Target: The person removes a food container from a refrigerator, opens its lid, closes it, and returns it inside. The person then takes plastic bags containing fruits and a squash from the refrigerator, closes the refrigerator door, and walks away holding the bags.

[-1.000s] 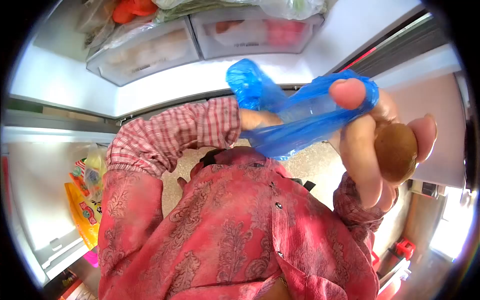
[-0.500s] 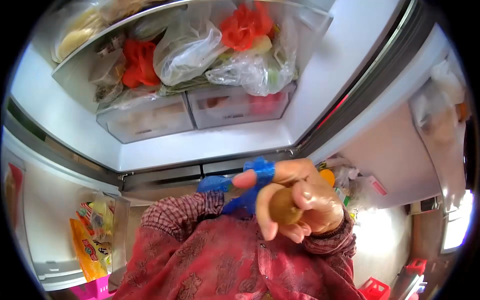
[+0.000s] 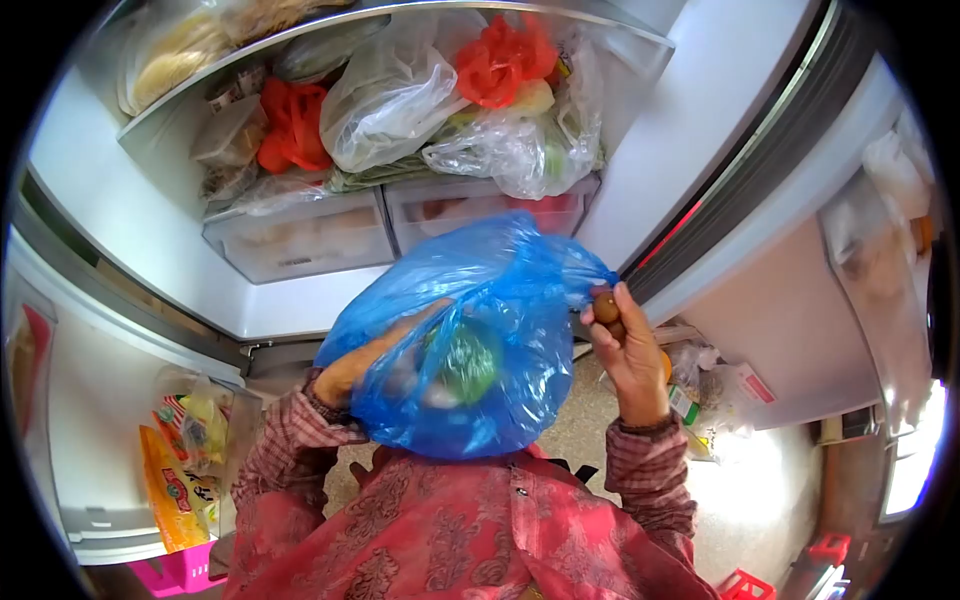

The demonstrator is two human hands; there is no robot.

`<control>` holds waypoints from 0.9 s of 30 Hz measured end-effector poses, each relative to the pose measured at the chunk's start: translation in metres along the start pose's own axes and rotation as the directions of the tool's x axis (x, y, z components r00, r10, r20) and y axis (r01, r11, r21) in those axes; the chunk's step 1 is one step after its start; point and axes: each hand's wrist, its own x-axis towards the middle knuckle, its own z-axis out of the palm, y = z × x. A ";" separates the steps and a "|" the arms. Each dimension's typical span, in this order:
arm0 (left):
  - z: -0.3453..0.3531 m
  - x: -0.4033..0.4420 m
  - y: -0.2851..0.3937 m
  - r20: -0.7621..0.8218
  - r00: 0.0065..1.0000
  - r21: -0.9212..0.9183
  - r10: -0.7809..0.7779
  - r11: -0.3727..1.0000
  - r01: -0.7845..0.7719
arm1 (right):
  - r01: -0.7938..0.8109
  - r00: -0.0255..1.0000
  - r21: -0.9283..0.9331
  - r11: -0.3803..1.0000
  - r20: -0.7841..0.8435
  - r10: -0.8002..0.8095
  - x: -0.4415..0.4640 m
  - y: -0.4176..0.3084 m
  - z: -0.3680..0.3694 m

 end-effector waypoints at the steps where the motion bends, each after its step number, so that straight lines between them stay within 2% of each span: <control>1: -0.007 -0.005 0.005 -0.048 0.999 -0.028 0.007 1.000 -0.009 | 0.001 1.000 0.002 1.000 0.001 -0.001 0.010 0.016 -0.019; 3: -0.017 -0.011 0.012 -0.040 0.999 -0.045 0.014 0.999 -0.016 | -0.046 0.979 -0.002 0.999 -0.201 0.044 0.023 0.048 -0.056; 4: -0.021 -0.013 0.018 -0.046 0.999 -0.012 0.000 1.000 -0.001 | -0.045 0.980 -0.003 0.999 -0.195 0.043 0.024 0.066 -0.066; 5: -0.023 -0.015 0.021 -0.055 0.998 0.020 -0.016 1.000 0.018 | -0.161 0.967 0.061 0.985 -0.192 0.170 0.023 0.087 -0.071; 6: -0.022 -0.017 0.020 -0.119 0.993 0.139 0.016 0.990 0.001 | -0.278 0.938 0.122 0.953 -0.180 0.297 0.021 0.100 -0.071; 7: -0.022 -0.019 0.014 -0.127 0.992 0.138 0.007 0.990 0.011 | -0.332 0.918 0.273 0.903 -0.130 0.376 0.017 0.102 -0.063; 9: -0.023 -0.026 -0.003 -0.367 0.924 0.429 0.109 0.901 0.064 | -0.315 0.942 0.370 0.874 0.010 0.335 0.001 0.081 -0.049; 10: -0.025 -0.026 -0.004 -0.469 0.879 0.485 0.090 0.858 0.171 | -0.275 0.961 0.391 0.878 0.077 0.267 -0.007 0.063 -0.045; 12: -0.042 -0.029 0.010 -0.538 0.835 0.355 -0.117 0.867 0.351 | -0.206 0.975 0.397 0.895 0.164 0.151 -0.027 0.026 -0.035; 13: -0.049 -0.033 0.001 -0.560 0.815 0.337 -0.152 0.856 0.391 | -0.167 0.976 0.378 0.911 0.194 0.098 -0.032 0.016 -0.032; 14: -0.057 -0.038 -0.013 -0.545 0.823 0.036 -0.159 0.977 0.212 | -0.139 0.984 0.286 0.948 0.144 0.101 -0.031 0.018 -0.035; 15: -0.060 -0.044 -0.019 -0.540 0.829 -0.264 -0.142 0.965 -0.006 | -0.105 0.991 0.190 0.976 0.098 0.087 -0.030 0.022 -0.035; 16: -0.058 -0.049 -0.017 -0.559 0.815 -0.261 -0.155 0.965 0.005 | -0.106 0.992 0.060 0.993 -0.068 0.110 -0.024 0.037 -0.039; 17: -0.054 -0.048 -0.015 -0.536 0.821 -0.532 -0.197 0.834 -0.146 | -0.137 0.988 -0.045 0.990 -0.082 0.133 -0.013 0.055 -0.046; 18: -0.051 -0.045 -0.013 -0.503 0.836 -0.740 -0.220 0.608 -0.286 | -0.200 0.977 -0.080 0.976 -0.088 0.193 -0.007 0.074 -0.052; 21: -0.050 -0.042 -0.004 -0.536 0.821 -0.708 -0.198 0.636 -0.308 | -0.302 0.953 -0.200 0.932 -0.056 0.297 0.001 0.111 -0.046; 23: -0.051 -0.040 -0.009 -0.551 0.823 -0.678 -0.141 0.650 -0.343 | -0.287 0.958 -0.215 0.934 -0.059 0.281 0.006 0.120 -0.043; 25: -0.055 -0.040 -0.022 -0.529 0.802 -0.820 -0.279 0.413 -0.397 | -0.293 0.955 -0.248 0.923 -0.123 0.270 0.017 0.121 -0.044; 26: -0.056 -0.039 -0.021 -0.515 0.806 -0.852 -0.292 0.278 -0.443 | -0.275 0.960 -0.219 0.936 -0.120 0.254 0.023 0.116 -0.044; 27: -0.059 -0.035 -0.017 -0.516 0.804 -0.852 -0.296 0.278 -0.444 | -0.280 0.959 -0.219 0.935 -0.120 0.259 0.028 0.112 -0.041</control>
